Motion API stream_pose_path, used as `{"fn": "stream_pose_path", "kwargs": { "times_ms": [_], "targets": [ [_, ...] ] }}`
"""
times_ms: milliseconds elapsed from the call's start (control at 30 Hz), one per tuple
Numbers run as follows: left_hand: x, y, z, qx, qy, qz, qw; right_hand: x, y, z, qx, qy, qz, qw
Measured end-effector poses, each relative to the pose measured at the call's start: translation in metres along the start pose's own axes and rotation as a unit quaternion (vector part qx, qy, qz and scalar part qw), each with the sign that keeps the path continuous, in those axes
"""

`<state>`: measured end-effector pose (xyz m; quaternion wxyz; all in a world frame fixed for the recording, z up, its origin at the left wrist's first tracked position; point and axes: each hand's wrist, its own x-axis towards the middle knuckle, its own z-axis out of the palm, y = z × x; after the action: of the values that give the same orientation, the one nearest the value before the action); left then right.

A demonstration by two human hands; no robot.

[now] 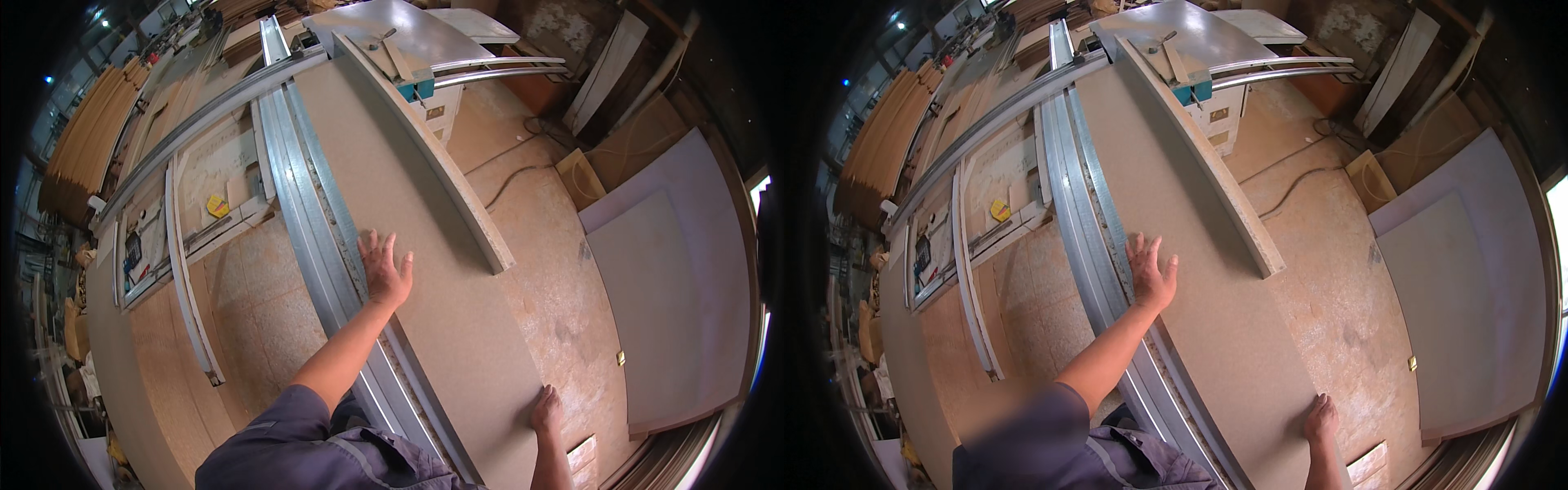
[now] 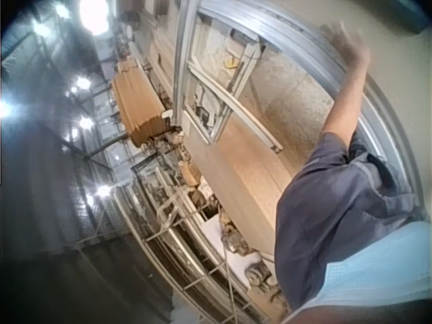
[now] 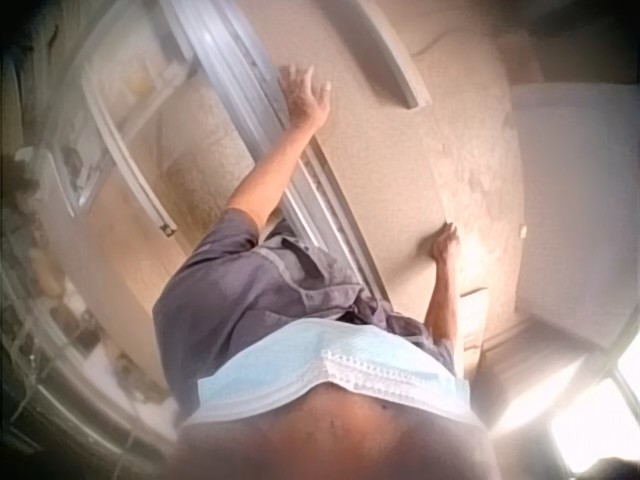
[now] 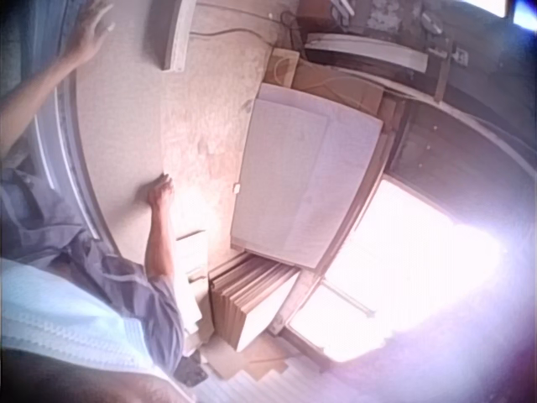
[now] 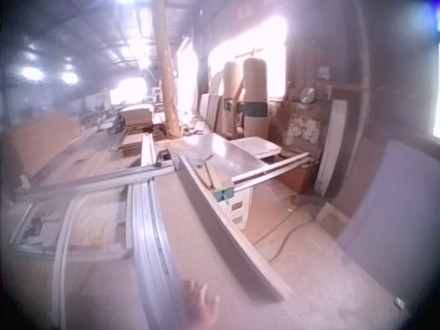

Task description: The person repeatedly feeds large rectangular wood panels through a table saw, guiding them along the fence with both hands. After each cut, the person removes the trimmed strip and places it aside, then retrieves another panel to continue the process.

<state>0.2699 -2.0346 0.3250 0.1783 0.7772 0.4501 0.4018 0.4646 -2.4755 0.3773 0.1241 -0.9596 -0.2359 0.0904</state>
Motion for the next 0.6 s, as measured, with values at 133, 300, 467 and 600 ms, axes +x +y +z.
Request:
{"fn": "stream_pose_path", "kwargs": {
  "times_ms": [133, 300, 467, 600],
  "targets": [
    [-0.004, 0.000, 0.000, 0.009, 0.013, 0.000, 1.000, 0.001, 0.002, 0.005, -0.006, 0.011, -0.011, 1.000],
    [0.000, 0.000, 0.002, 0.007, 0.005, 0.006, 1.000, -0.001, 0.006, 0.008, -0.013, 0.016, -0.002, 1.000],
    [0.002, 0.000, 0.003, 0.011, 0.005, -0.017, 1.000, -0.025, -0.012, -0.002, -0.006, 0.115, -0.168, 0.979],
    [0.005, -0.002, 0.003, 0.009, -0.003, -0.028, 1.000, -0.118, -0.002, 0.036, -0.025, 0.022, -0.389, 0.921]
  ]
}}
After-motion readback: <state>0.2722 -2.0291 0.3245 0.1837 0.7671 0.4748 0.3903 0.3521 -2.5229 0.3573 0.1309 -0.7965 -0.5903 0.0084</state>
